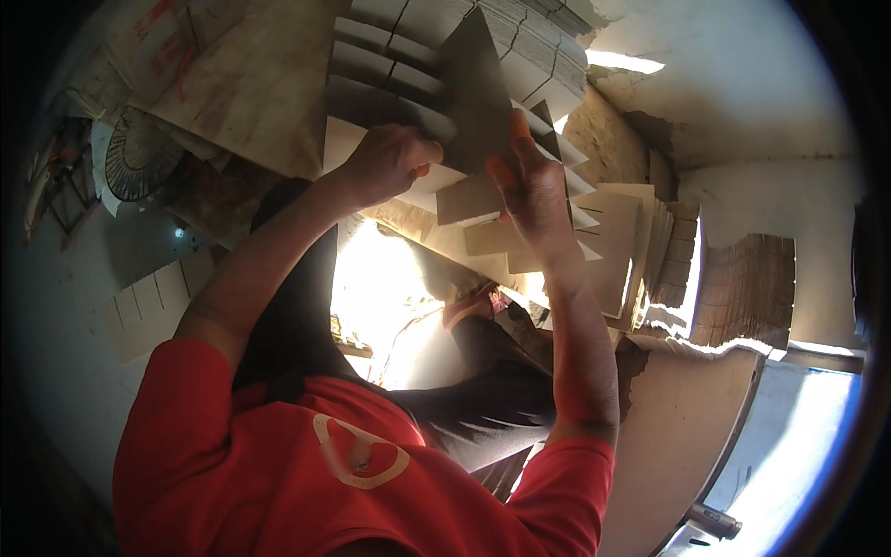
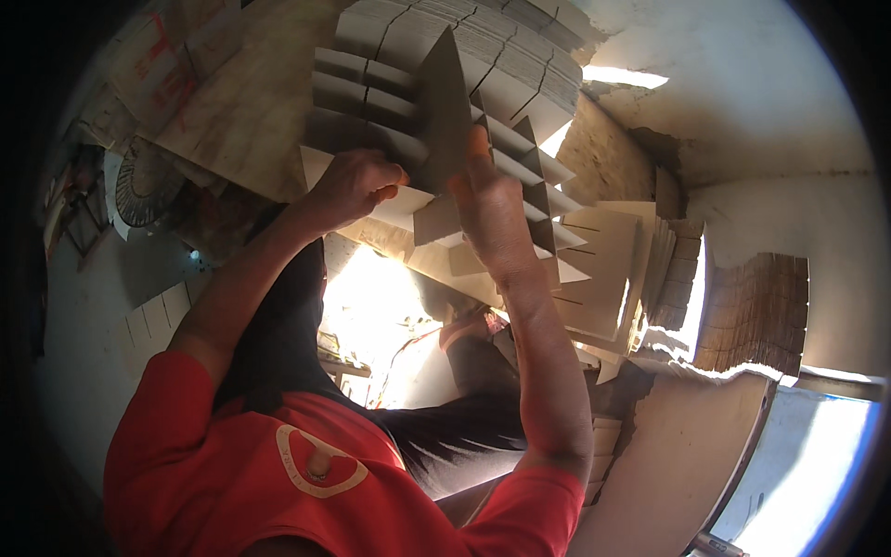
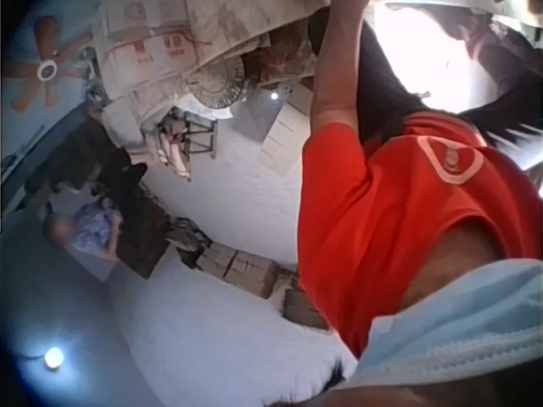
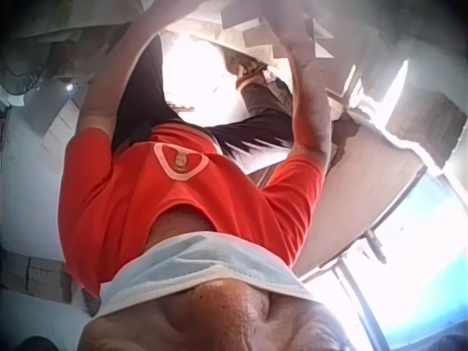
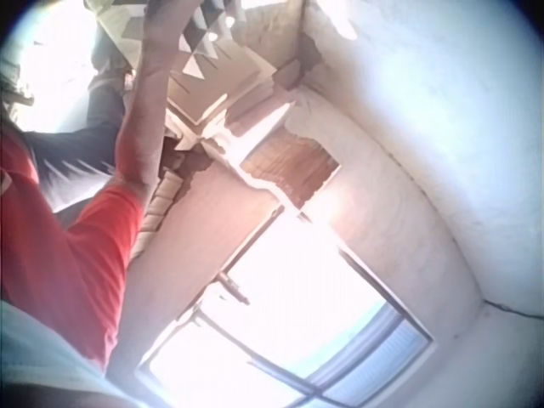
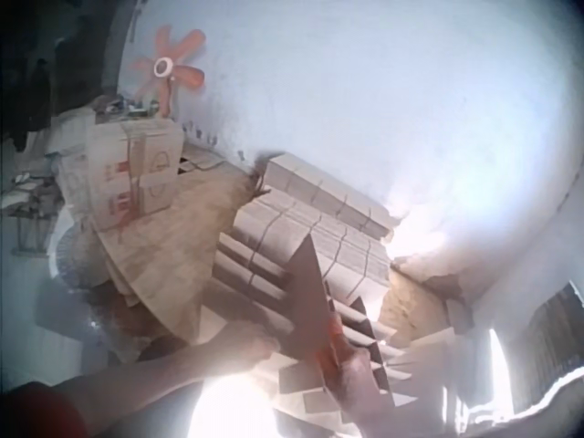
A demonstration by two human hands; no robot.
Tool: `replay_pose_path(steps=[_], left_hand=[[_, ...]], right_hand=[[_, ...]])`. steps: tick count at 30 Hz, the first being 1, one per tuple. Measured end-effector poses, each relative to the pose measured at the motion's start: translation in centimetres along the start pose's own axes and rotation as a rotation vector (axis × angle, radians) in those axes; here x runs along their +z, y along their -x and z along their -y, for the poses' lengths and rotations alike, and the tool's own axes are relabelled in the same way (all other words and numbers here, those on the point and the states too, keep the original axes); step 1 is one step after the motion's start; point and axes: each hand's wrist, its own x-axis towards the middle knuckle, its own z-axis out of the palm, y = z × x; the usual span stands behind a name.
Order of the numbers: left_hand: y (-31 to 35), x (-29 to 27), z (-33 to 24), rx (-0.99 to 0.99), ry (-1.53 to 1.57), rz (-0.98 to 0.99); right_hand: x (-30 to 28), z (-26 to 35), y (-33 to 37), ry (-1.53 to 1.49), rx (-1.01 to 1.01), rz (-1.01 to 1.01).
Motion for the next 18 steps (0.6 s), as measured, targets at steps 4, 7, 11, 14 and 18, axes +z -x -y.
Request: replay_pose_path(steps=[4,7,11,14,18], left_hand=[[-0.1,0.1,0.2,-0.009,-0.013,0.007],[-0.3,0.2,0.2,-0.006,-0.014,0.007],[-0.5,0.4,0.1,-0.007,-0.014,-0.003],[-0.5,-0.2,-0.3,-0.058,0.003,0.033],[-0.1,-0.1,-0.1,-0.051,-0.005,0.032]], right_hand=[[-1.0,1.7,-0.4,-0.086,0.100,0.081],[0.2,-0.2,-0.4,-0.003,-0.162,0.042],[2.2,-1.6,0.8,0.098,-0.122,-0.067],[2.7,-1.7,1.6,0.050,-0.154,-0.156],[3.0,-1.2,1.8,0.072,-0.252,-0.187]])
